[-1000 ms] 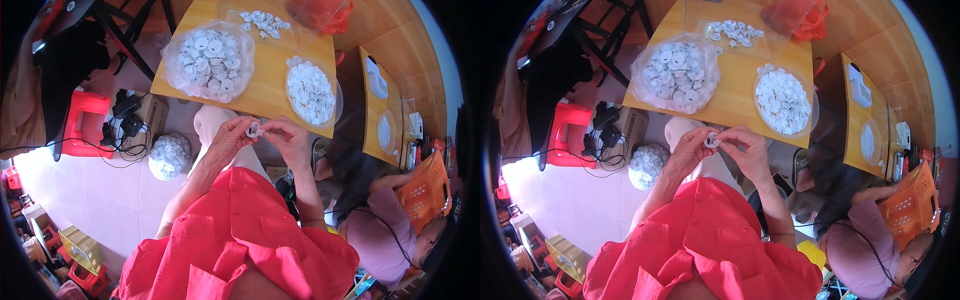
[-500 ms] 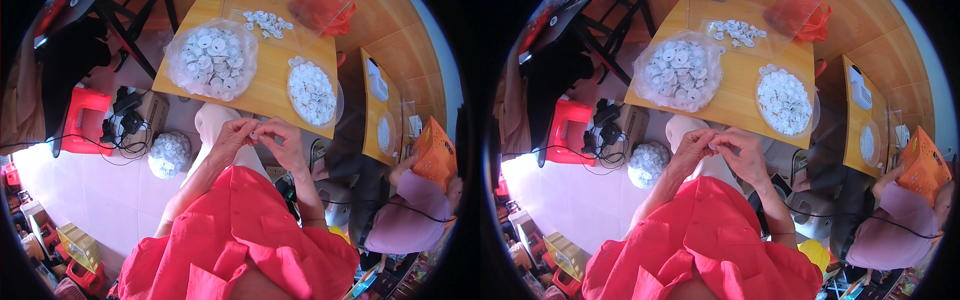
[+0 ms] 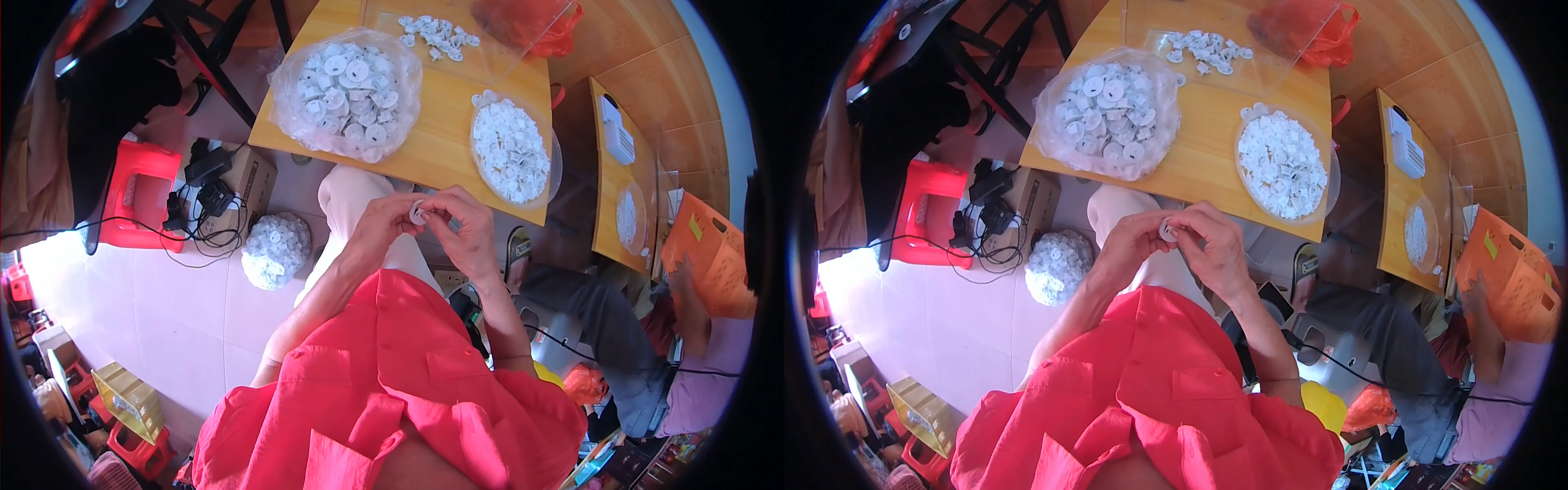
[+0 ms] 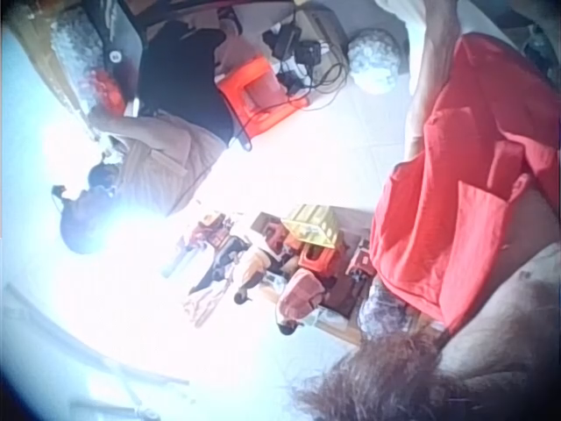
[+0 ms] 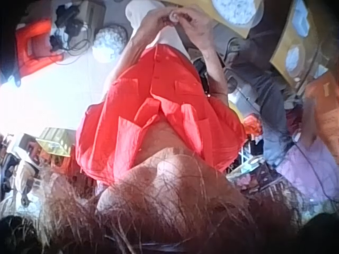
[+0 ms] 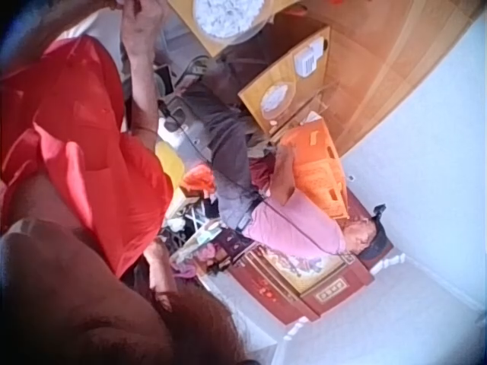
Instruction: The person assembles small plastic parts by hand, fitting smaller components into the plastic base pieces one at a time.
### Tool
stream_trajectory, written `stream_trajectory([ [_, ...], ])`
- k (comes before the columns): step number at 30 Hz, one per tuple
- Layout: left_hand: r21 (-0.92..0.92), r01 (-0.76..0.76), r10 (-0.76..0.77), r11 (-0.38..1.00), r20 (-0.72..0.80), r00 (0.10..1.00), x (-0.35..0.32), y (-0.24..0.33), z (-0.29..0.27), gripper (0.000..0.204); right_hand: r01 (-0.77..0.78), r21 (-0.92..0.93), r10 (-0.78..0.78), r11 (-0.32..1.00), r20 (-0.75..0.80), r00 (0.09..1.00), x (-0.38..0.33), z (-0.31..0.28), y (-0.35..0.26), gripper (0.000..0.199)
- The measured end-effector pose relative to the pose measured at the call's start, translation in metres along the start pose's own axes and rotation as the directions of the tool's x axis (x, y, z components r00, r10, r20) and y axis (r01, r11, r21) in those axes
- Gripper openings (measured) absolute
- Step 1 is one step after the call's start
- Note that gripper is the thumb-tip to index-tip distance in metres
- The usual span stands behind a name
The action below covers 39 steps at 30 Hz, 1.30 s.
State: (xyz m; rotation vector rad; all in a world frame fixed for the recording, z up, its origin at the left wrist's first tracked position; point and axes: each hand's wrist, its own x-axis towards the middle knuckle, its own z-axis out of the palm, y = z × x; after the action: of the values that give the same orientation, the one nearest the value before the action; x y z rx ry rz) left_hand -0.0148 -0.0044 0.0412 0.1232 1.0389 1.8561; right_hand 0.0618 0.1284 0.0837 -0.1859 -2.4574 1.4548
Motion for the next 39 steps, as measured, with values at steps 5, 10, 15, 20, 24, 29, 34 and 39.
stream_trajectory([
  [5, 0.017, -0.023, 0.021, 1.000, 0.069, 0.997, 0.000, 0.004, -0.004, 0.032, 0.014, 0.045, -0.016, 0.999, 0.029, 0.999, 0.004, -0.004, 0.012, 0.014],
  [10, 0.076, -0.016, 0.013, 0.997, 0.035, 0.999, -0.001, 0.005, -0.005, 0.030, 0.012, 0.047, -0.013, 0.999, 0.036, 0.999, 0.006, -0.004, 0.006, 0.013],
  [15, 0.116, -0.048, 0.044, 0.992, 0.037, 0.998, 0.001, 0.004, -0.005, 0.030, 0.055, -0.006, -0.055, 0.998, -0.011, 0.998, 0.006, -0.002, 0.007, 0.014],
  [20, 0.119, -0.037, 0.034, 0.992, 0.034, 0.999, 0.002, 0.007, -0.006, 0.030, 0.028, 0.024, -0.030, 0.999, 0.056, 0.998, 0.014, -0.009, 0.010, 0.014],
  [24, 0.138, -0.027, 0.021, 0.990, 0.045, 0.999, 0.002, 0.008, -0.008, 0.030, 0.023, 0.008, -0.024, 1.000, 0.127, 0.992, 0.018, -0.013, 0.011, 0.014],
  [29, 0.111, -0.028, 0.021, 0.993, 0.071, 0.997, 0.000, 0.012, -0.006, 0.029, 0.110, -0.041, -0.105, 0.993, 0.118, 0.988, 0.018, -0.009, 0.011, 0.015],
  [34, 0.206, -0.155, 0.143, 0.966, 0.073, 0.987, 0.003, 0.006, -0.009, 0.028, 0.161, -0.062, -0.158, 0.985, 0.056, 0.986, 0.014, -0.003, 0.009, 0.017],
  [39, 0.198, -0.223, 0.214, 0.954, 0.068, 0.975, 0.006, 0.004, -0.010, 0.023, -0.001, 0.281, 0.048, 0.960, -0.163, 0.985, 0.007, 0.010, 0.019, 0.021],
])
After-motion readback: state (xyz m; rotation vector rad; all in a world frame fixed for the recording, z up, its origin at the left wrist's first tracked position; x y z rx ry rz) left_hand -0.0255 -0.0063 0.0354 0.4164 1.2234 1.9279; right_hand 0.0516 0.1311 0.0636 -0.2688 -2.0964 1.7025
